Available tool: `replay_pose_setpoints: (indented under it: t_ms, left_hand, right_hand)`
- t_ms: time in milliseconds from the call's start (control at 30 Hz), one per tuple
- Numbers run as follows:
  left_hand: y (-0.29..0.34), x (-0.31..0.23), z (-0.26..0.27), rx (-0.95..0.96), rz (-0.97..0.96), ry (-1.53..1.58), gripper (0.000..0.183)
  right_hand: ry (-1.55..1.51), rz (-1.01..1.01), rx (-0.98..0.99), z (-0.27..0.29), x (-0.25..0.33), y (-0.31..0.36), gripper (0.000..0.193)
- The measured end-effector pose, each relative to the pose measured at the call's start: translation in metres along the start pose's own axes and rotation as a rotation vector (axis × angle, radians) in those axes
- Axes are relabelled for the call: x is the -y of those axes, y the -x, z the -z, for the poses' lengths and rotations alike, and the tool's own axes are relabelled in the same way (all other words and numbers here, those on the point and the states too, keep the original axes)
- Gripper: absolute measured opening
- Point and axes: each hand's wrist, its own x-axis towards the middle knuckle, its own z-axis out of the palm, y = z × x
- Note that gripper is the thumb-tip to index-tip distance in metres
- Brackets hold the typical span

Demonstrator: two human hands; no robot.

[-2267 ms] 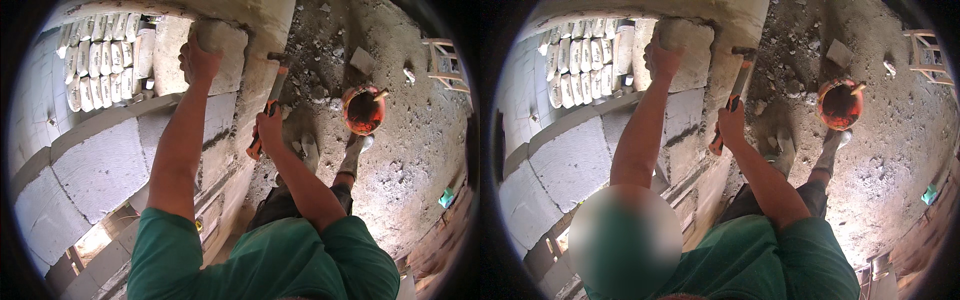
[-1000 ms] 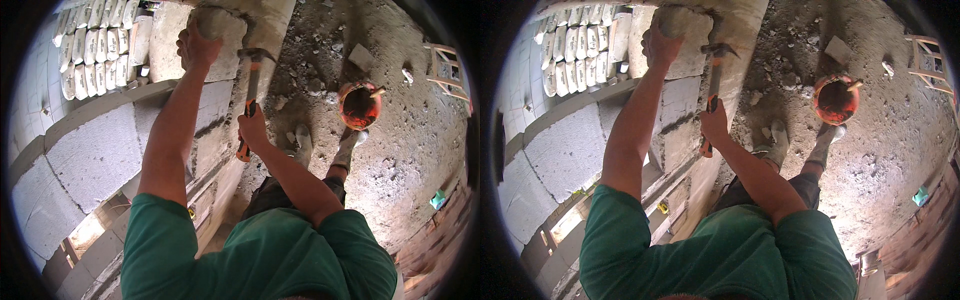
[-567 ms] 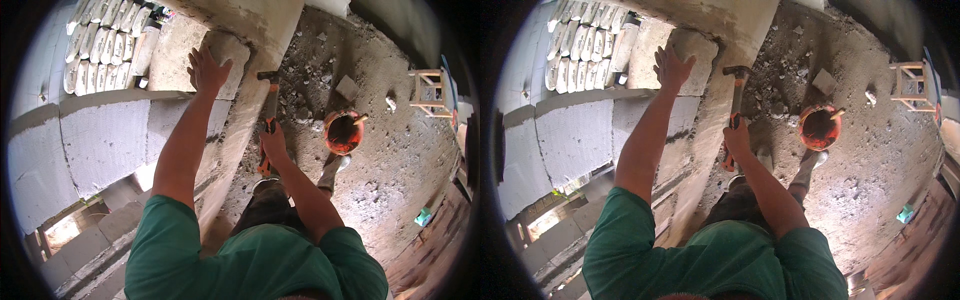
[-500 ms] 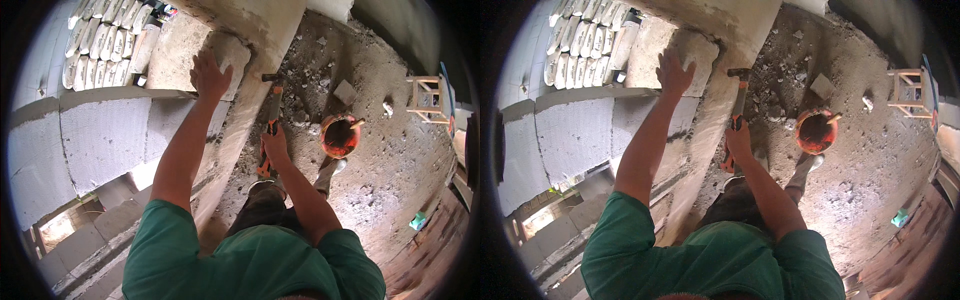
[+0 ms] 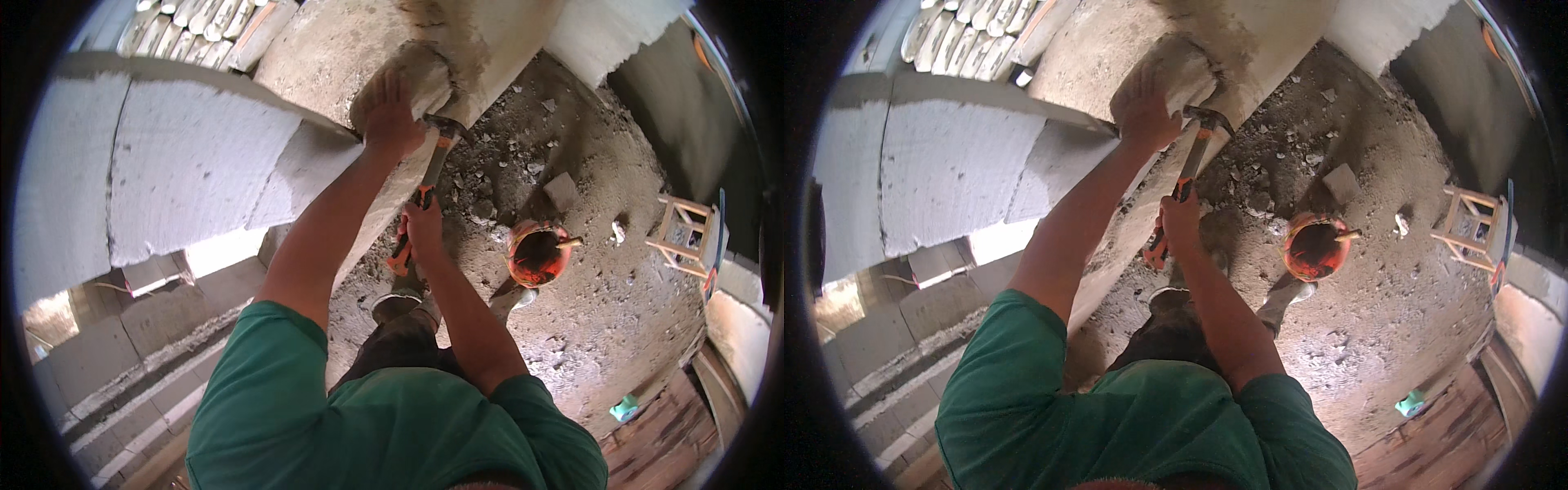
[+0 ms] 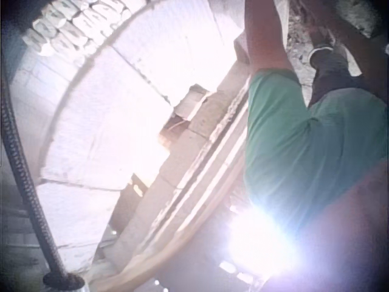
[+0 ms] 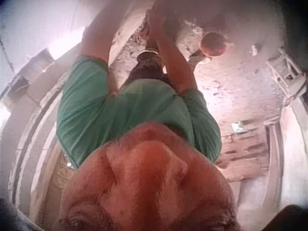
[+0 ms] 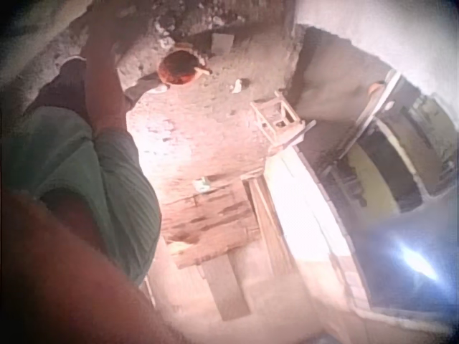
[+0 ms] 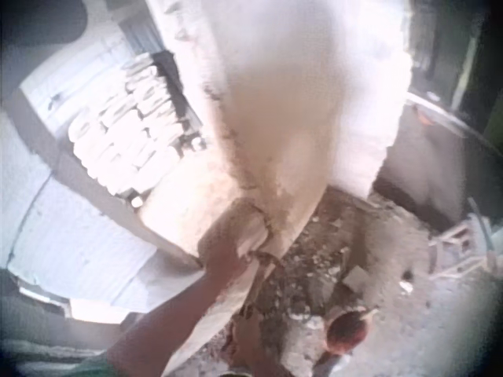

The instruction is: The person scoops mortar from a bucket with a trowel and applies it to the joints between concrete blocks on a wall. They repeatedly transfer mortar and smooth the joints, occasionally adjusting their position and handling a block.

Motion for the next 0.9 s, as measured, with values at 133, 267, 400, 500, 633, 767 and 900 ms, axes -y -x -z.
replay_pose_setpoints:
  t_ms: [133,267,400,500,633,767,900]
  left_hand:
    - [0.000,-0.001,0.015,0.090,0.001,0.055,0.093]
    - [0.009,0.006,0.005,-0.019,-0.002,0.017,0.096]
    - [0.069,-0.016,0.001,-0.042,-0.107,-0.072,0.094]
    - [0.171,-0.028,-0.031,0.103,-0.161,0.059,0.073]
    - [0.321,-0.036,-0.081,0.684,0.057,0.063,0.073]
    - [0.376,-0.080,-0.096,1.208,0.337,0.175,0.064]
    - [0.413,-0.132,-0.155,1.013,0.331,0.345,0.062]
  right_hand:
    - [0.056,-0.002,0.021,0.025,0.001,0.001,0.037]
    - [0.234,0.059,0.005,0.075,0.015,0.038,0.031]
    - [0.378,0.030,-0.156,0.170,0.027,0.085,0.038]
    - [0.416,0.086,-0.252,0.270,0.019,0.101,0.036]
    - [0.434,-0.060,-0.347,0.354,0.041,0.126,0.014]
    - [0.413,-0.110,-0.441,0.450,0.066,0.116,0.010]
    - [0.396,-0.197,-0.510,0.569,0.073,0.059,0.007]
